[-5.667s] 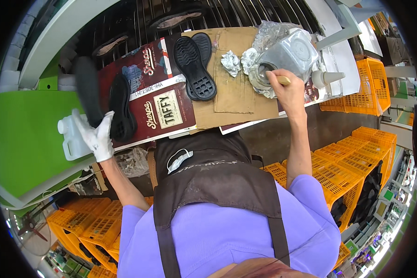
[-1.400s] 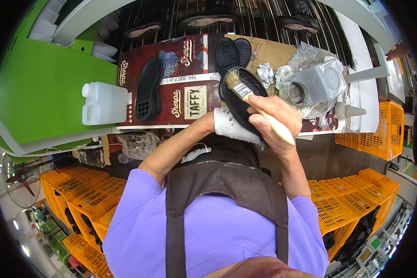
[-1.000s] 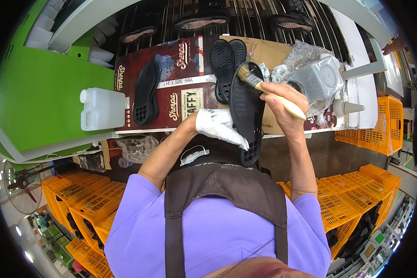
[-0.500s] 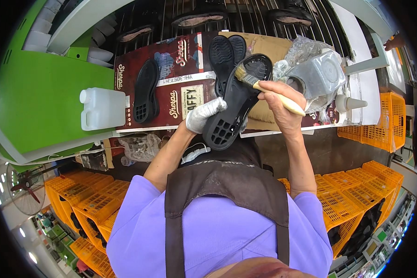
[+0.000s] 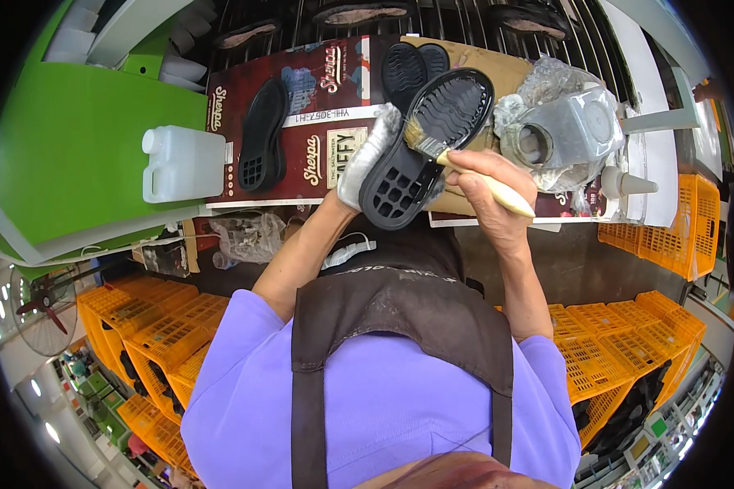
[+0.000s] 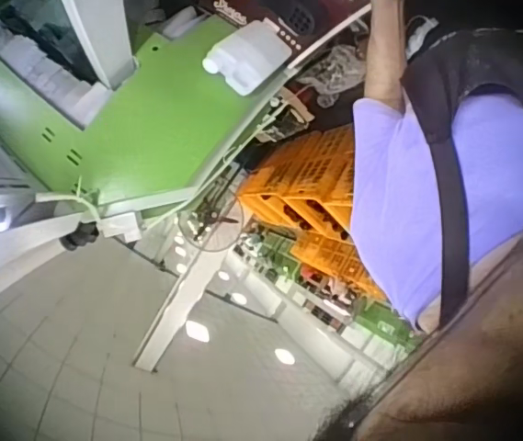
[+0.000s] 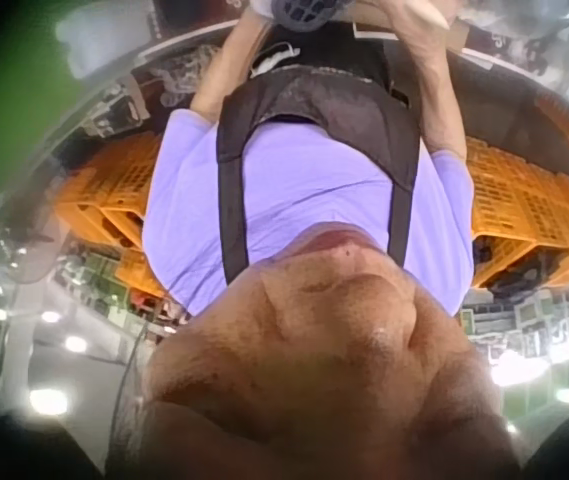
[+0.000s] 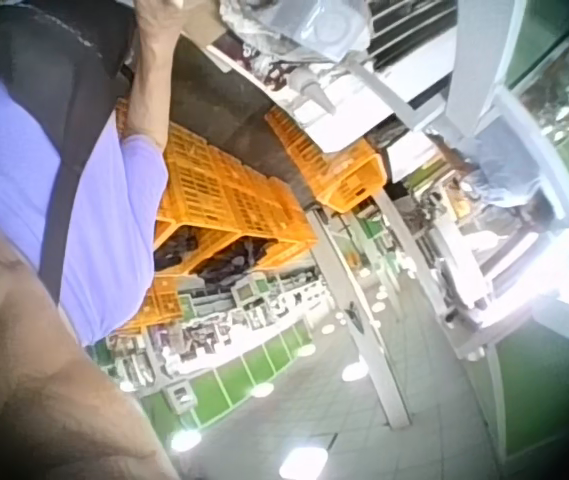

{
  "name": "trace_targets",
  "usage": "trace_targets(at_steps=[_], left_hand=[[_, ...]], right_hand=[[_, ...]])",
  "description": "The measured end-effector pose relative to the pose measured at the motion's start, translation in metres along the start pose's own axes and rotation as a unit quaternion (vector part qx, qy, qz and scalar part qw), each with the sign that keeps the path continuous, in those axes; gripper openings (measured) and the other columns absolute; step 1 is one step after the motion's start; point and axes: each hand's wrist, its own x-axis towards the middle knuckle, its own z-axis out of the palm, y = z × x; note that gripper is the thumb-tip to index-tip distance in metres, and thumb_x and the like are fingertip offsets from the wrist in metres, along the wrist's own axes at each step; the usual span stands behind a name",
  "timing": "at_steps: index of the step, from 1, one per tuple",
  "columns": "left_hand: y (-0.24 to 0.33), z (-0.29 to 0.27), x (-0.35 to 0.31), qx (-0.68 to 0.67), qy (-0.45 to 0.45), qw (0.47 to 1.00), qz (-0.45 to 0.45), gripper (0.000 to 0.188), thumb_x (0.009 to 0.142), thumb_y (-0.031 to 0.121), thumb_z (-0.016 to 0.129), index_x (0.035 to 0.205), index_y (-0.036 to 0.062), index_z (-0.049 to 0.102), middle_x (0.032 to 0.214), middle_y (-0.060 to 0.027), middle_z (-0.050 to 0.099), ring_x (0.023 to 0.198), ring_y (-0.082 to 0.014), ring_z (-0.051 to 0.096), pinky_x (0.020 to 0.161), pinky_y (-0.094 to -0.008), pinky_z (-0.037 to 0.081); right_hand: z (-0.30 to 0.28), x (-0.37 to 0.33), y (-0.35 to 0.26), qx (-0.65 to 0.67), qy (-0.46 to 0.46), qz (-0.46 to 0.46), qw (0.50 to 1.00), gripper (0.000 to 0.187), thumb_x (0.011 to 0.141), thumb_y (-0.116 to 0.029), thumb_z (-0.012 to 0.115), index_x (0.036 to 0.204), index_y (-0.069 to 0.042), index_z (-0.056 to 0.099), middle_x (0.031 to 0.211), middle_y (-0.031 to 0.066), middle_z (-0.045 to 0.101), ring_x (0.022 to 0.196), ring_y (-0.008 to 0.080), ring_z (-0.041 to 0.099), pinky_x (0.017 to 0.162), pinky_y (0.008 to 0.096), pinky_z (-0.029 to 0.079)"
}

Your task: The person repeatedly applies a clear adhesive to the bottom of black shoe soles using a paintbrush. They dip the brush into a container, spread the glue across the sole, and place the sole on a rack before picking up another one to repeat the process.

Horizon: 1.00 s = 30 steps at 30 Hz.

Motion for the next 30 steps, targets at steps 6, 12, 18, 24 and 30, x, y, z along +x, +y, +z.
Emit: trace_targets(at_steps=[6,12,18,24,30], left_hand=[[-0.001,0.012,0.008,0.048,0.137,0.988,0.053,0.06,0.091,0.055,0.03,0.127,0.0094,0.044,0.116,-0.0079,0.056,0.093,-0.0192,0.06,0.076,-0.0346,0.053],[0.001,0.004,0.009,-0.018,0.045,0.997,0.064,0.055,0.094,0.046,0.033,0.126,0.0029,0.044,0.117,-0.0155,0.055,0.095,-0.026,0.059,0.081,-0.0362,0.051],[0.004,-0.001,0.007,-0.055,0.056,0.997,0.022,0.05,0.094,0.044,0.035,0.12,0.0024,0.049,0.109,-0.0149,0.059,0.087,-0.0251,0.062,0.074,-0.0351,0.053],[0.007,0.008,0.001,-0.137,0.072,0.988,-0.03,0.038,0.096,0.032,0.036,0.12,0.0044,0.05,0.115,-0.0125,0.057,0.098,-0.0209,0.059,0.087,-0.0323,0.049],[0.011,-0.007,-0.008,-0.14,0.019,0.981,-0.135,0.035,0.097,0.028,0.035,0.117,0.0046,0.051,0.11,-0.0142,0.059,0.096,-0.0222,0.06,0.087,-0.0348,0.049]], right_hand=[[0.008,-0.003,-0.008,0.007,-0.004,0.003,1.0,0.021,0.075,-0.006,0.068,0.094,0.003,0.065,0.082,0.0124,0.066,0.066,0.0163,0.06,0.059,0.0249,0.046],[0.012,-0.003,-0.014,0.024,-0.042,0.003,0.999,0.021,0.075,-0.007,0.069,0.094,0.003,0.065,0.079,0.0125,0.065,0.065,0.0168,0.061,0.058,0.025,0.046],[0.016,0.0,-0.025,0.028,-0.08,0.011,0.996,0.02,0.075,-0.007,0.069,0.092,0.003,0.065,0.079,0.0125,0.065,0.065,0.0177,0.061,0.059,0.0254,0.047],[0.013,0.006,-0.033,0.063,-0.122,0.048,0.989,0.019,0.074,-0.006,0.069,0.091,0.003,0.065,0.08,0.013,0.066,0.066,0.018,0.062,0.059,0.026,0.048],[0.011,0.021,-0.035,0.06,-0.199,0.037,0.978,0.025,0.076,-0.017,0.067,0.089,0.005,0.065,0.077,0.0152,0.065,0.063,0.0179,0.063,0.056,0.0251,0.049]])
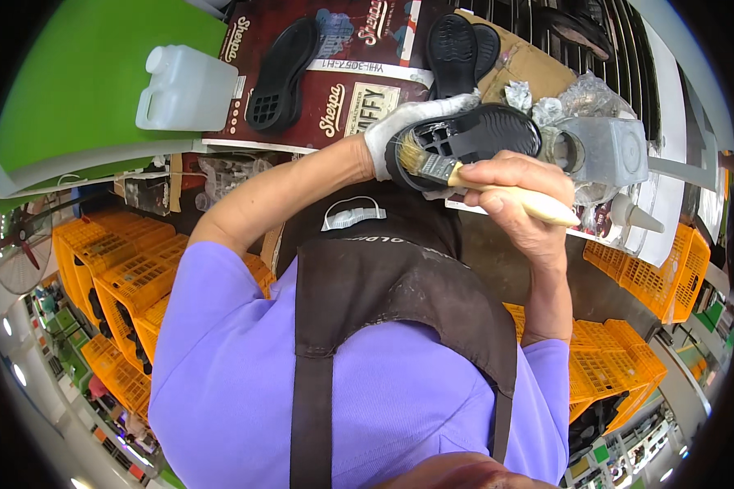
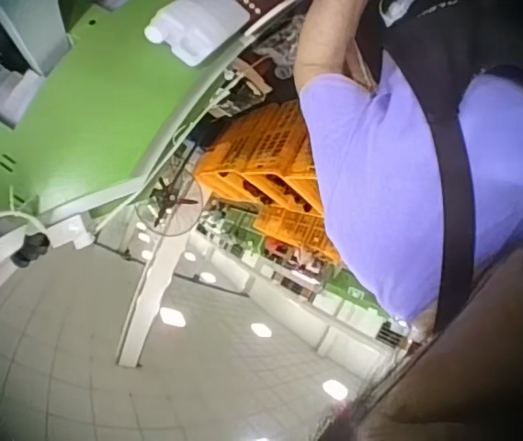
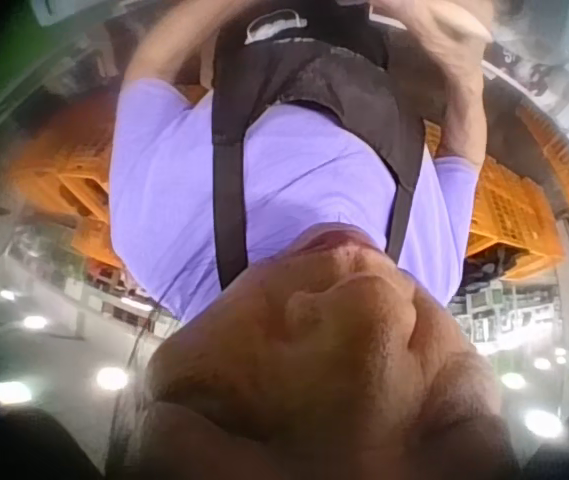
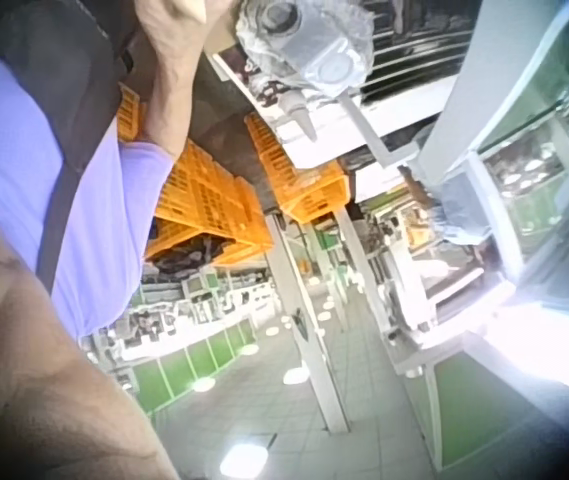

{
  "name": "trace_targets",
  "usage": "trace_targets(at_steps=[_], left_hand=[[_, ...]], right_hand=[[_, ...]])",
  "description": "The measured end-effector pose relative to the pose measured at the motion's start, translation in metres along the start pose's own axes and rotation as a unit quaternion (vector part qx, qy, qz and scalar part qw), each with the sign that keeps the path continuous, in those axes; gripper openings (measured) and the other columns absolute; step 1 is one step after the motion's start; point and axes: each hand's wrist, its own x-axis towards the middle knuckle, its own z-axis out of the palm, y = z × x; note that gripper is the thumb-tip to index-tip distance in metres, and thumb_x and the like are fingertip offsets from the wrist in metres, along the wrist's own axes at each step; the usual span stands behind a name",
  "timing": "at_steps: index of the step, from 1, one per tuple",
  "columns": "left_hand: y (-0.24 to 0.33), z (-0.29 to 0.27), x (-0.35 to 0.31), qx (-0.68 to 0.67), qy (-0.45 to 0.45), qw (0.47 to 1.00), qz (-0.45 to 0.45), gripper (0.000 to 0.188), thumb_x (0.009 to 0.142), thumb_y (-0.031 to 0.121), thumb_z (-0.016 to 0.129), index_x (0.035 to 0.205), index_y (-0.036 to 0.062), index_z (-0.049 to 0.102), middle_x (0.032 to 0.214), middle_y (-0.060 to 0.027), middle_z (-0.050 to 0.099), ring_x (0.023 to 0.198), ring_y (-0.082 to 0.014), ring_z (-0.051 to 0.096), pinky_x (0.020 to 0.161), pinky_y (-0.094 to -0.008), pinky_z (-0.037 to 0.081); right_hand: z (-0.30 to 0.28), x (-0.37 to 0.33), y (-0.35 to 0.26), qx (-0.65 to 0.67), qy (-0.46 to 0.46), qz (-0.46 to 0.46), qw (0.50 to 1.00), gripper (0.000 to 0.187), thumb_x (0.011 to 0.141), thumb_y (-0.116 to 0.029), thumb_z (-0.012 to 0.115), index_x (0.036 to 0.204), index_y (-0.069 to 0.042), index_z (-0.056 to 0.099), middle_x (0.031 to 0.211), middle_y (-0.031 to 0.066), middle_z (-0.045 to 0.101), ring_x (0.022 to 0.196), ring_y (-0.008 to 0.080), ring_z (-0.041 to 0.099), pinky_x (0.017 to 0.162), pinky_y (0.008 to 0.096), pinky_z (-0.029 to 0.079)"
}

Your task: The person repeatedly applies a clear adhesive to the bottom of black shoe soles using a paintbrush. They dip the brush into a container, spread the glue across the sole, and place the sole on a rack before picking up another one to repeat the process.

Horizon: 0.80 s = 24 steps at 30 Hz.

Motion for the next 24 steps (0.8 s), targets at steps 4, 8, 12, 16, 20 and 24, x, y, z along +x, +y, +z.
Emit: trace_targets(at_steps=[4,8,12,16,20,24], left_hand=[[0.003,-0.011,-0.001,0.009,0.038,0.996,-0.083,0.034,0.096,0.027,0.035,0.113,0.0023,0.052,0.105,-0.0149,0.061,0.092,-0.0227,0.061,0.084,-0.0359,0.051],[0.003,-0.011,-0.003,0.128,0.096,0.982,-0.101,0.039,0.093,0.037,0.04,0.107,0.0038,0.056,0.095,-0.0123,0.063,0.081,-0.0221,0.063,0.07,-0.0367,0.053],[0.003,-0.015,-0.002,0.128,0.154,0.975,-0.098,0.037,0.093,0.033,0.041,0.105,0.0032,0.057,0.089,-0.0112,0.064,0.074,-0.0202,0.064,0.061,-0.034,0.055],[0.014,-0.032,-0.007,0.078,0.045,0.988,-0.129,0.03,0.093,0.02,0.039,0.107,-0.0016,0.055,0.094,-0.014,0.063,0.08,-0.02,0.064,0.072,-0.0325,0.055],[0.019,-0.035,-0.008,0.137,0.036,0.979,-0.146,0.029,0.094,0.016,0.039,0.109,-0.002,0.055,0.096,-0.0145,0.063,0.079,-0.0187,0.065,0.072,-0.0296,0.055],[0.018,-0.043,-0.004,0.081,-0.025,0.982,-0.168,0.031,0.094,0.016,0.039,0.117,-0.0003,0.052,0.103,-0.0139,0.062,0.086,-0.0192,0.064,0.076,-0.031,0.054]], right_hand=[[-0.009,0.011,0.005,-0.016,-0.062,-0.011,0.998,0.03,0.076,-0.022,0.067,0.088,0.005,0.065,0.074,0.0155,0.064,0.06,0.0179,0.062,0.055,0.0251,0.049],[-0.02,0.022,0.013,-0.016,-0.132,-0.004,0.991,0.03,0.075,-0.022,0.067,0.089,0.005,0.066,0.074,0.0126,0.065,0.063,0.0172,0.061,0.058,0.0261,0.048],[-0.026,0.036,0.013,0.03,-0.21,0.06,0.975,0.022,0.075,-0.014,0.068,0.09,0.002,0.067,0.078,0.0108,0.065,0.07,0.018,0.061,0.065,0.0278,0.047],[-0.033,0.05,0.02,0.048,-0.285,0.065,0.955,0.02,0.076,-0.01,0.068,0.092,0.002,0.066,0.082,0.0111,0.064,0.075,0.0184,0.06,0.069,0.0283,0.047],[-0.04,0.062,0.024,0.048,-0.351,0.081,0.932,0.018,0.077,-0.01,0.068,0.091,0.0,0.068,0.084,0.0098,0.064,0.079,0.0183,0.06,0.069,0.0274,0.046],[-0.049,0.068,0.024,0.01,-0.404,0.1,0.909,0.017,0.077,-0.01,0.067,0.091,-0.001,0.068,0.077,0.0074,0.062,0.073,0.0162,0.056,0.062,0.0287,0.043]])
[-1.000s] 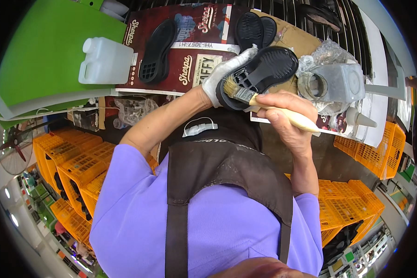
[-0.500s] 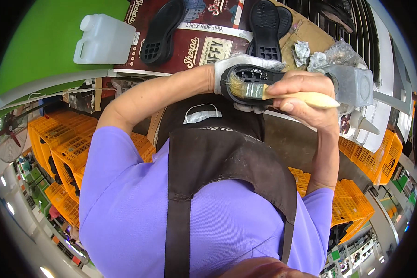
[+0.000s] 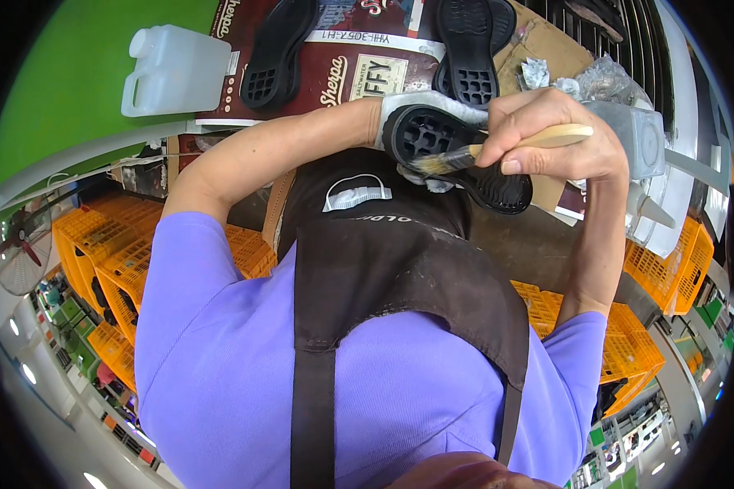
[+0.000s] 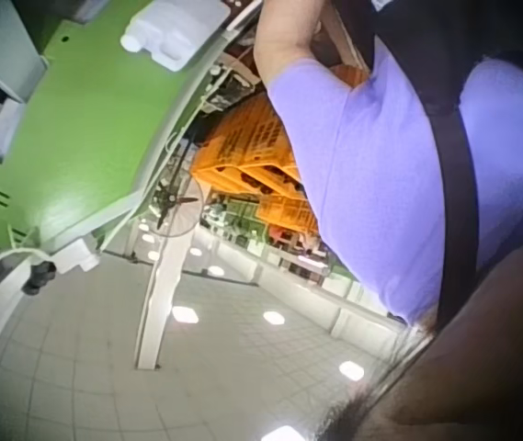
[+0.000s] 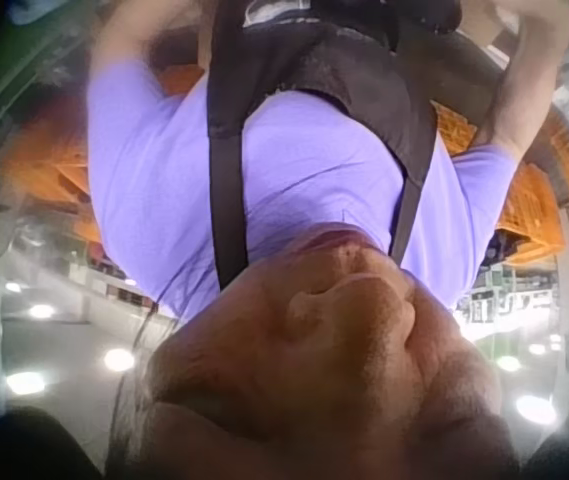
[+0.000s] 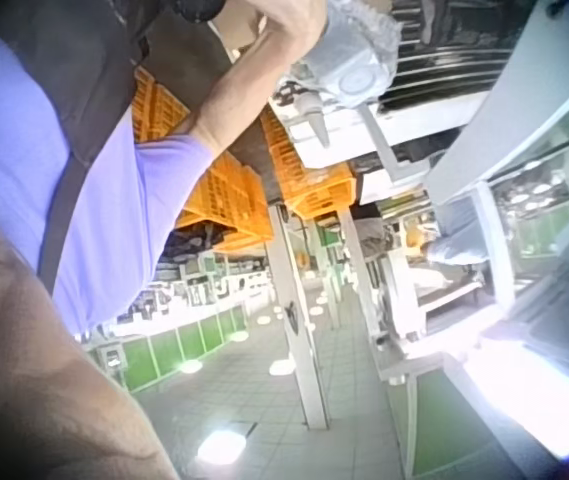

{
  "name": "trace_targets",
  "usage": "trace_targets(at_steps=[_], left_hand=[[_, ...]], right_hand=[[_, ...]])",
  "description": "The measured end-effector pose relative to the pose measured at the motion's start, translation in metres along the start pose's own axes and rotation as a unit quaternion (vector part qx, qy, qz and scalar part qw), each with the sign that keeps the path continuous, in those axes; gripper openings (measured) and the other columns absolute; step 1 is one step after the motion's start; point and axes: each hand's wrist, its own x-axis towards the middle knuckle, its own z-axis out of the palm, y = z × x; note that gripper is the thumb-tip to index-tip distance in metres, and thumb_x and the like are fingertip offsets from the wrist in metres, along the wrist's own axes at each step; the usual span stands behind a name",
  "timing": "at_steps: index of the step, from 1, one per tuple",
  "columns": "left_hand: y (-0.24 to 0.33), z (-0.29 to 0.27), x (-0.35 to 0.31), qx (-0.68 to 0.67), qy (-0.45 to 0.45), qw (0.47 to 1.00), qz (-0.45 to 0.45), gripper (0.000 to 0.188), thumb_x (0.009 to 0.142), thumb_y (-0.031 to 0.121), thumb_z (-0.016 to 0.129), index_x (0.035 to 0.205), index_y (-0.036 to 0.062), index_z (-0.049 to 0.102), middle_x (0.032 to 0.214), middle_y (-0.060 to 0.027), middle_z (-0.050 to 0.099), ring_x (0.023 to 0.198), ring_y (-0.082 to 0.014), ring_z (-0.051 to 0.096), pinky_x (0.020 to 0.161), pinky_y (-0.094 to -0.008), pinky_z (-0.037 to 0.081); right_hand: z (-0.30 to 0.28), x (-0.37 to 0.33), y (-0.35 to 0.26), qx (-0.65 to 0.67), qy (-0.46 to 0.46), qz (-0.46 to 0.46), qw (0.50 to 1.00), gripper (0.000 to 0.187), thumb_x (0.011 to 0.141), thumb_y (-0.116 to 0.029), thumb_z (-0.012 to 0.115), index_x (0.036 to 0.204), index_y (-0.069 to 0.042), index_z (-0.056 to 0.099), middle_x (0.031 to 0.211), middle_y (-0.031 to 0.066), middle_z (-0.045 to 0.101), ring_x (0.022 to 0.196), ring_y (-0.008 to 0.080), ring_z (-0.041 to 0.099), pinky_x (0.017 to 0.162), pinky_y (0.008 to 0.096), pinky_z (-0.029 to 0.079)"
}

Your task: The person repeatedly applies a clear adhesive to the bottom of black shoe soles using a paintbrush. They dip the brush into a container, spread the glue across the sole, and place the sole on a rack before picking up another one to repeat the process.

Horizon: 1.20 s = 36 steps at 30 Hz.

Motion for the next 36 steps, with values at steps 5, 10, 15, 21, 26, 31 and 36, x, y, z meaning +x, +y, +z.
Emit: trace_targets(at_steps=[5,10,15,21,26,31,36], left_hand=[[0.003,0.027,0.0,0.36,0.158,0.904,0.166,0.037,0.092,0.02,0.044,0.123,-0.0004,0.046,0.116,-0.0147,0.055,0.1,-0.0249,0.056,0.086,-0.0358,0.047],[0.005,0.042,0.002,0.504,0.249,0.701,0.44,0.039,0.088,0.0,0.042,0.126,-0.0024,0.039,0.122,-0.014,0.047,0.109,-0.0227,0.05,0.094,-0.0345,0.042],[0.0,0.067,0.016,0.498,0.361,0.669,0.417,0.037,0.087,0.011,0.05,0.123,0.0029,0.042,0.11,-0.008,0.053,0.098,-0.0178,0.052,0.084,-0.0338,0.046],[-0.015,0.067,0.016,0.626,0.371,0.561,0.396,0.026,0.086,0.013,0.056,0.11,0.0025,0.053,0.102,-0.0054,0.057,0.093,-0.0147,0.053,0.084,-0.0309,0.043],[-0.023,0.054,0.019,0.599,0.331,0.643,0.345,0.033,0.083,0.013,0.06,0.113,0.003,0.052,0.107,-0.0066,0.057,0.097,-0.0164,0.053,0.086,-0.0317,0.043],[-0.018,0.075,0.025,0.704,0.316,0.495,0.4,0.042,0.08,0.02,0.064,0.117,0.0041,0.051,0.114,-0.0102,0.056,0.105,-0.0227,0.052,0.092,-0.037,0.04],[-0.017,0.054,0.029,0.626,0.283,0.588,0.427,0.046,0.083,0.017,0.061,0.124,0.0048,0.045,0.119,-0.0106,0.052,0.11,-0.0215,0.049,0.099,-0.0361,0.034]], right_hand=[[-0.011,-0.037,-0.013,-0.05,0.067,-0.003,0.996,0.015,0.077,-0.009,0.064,0.088,0.001,0.068,0.072,0.0072,0.058,0.066,0.0144,0.053,0.057,0.0276,0.039],[0.017,-0.06,-0.001,0.051,0.387,-0.134,0.911,0.029,0.078,-0.019,0.064,0.093,0.006,0.062,0.076,0.0106,0.057,0.064,0.0123,0.054,0.054,0.0222,0.043],[0.067,-0.045,0.014,0.066,0.579,-0.208,0.786,0.038,0.087,-0.029,0.058,0.097,0.007,0.061,0.079,0.0167,0.061,0.061,0.017,0.06,0.051,0.0241,0.049],[0.089,-0.025,0.001,-0.245,0.649,-0.187,0.695,0.041,0.082,-0.035,0.063,0.09,0.005,0.064,0.064,0.0115,0.062,0.051,0.0164,0.055,0.047,0.024,0.042],[0.085,-0.014,0.007,-0.313,0.646,-0.164,0.676,0.034,0.077,-0.027,0.069,0.089,0.004,0.064,0.067,0.0122,0.062,0.051,0.0178,0.055,0.046,0.0251,0.043],[0.093,-0.004,0.003,-0.299,0.636,-0.157,0.694,0.033,0.075,-0.023,0.072,0.091,0.004,0.064,0.073,0.0141,0.064,0.055,0.0191,0.058,0.048,0.026,0.045],[0.102,0.009,-0.003,-0.279,0.617,-0.161,0.718,0.031,0.074,-0.021,0.073,0.091,0.003,0.063,0.075,0.0128,0.065,0.054,0.0195,0.057,0.048,0.0263,0.045]])
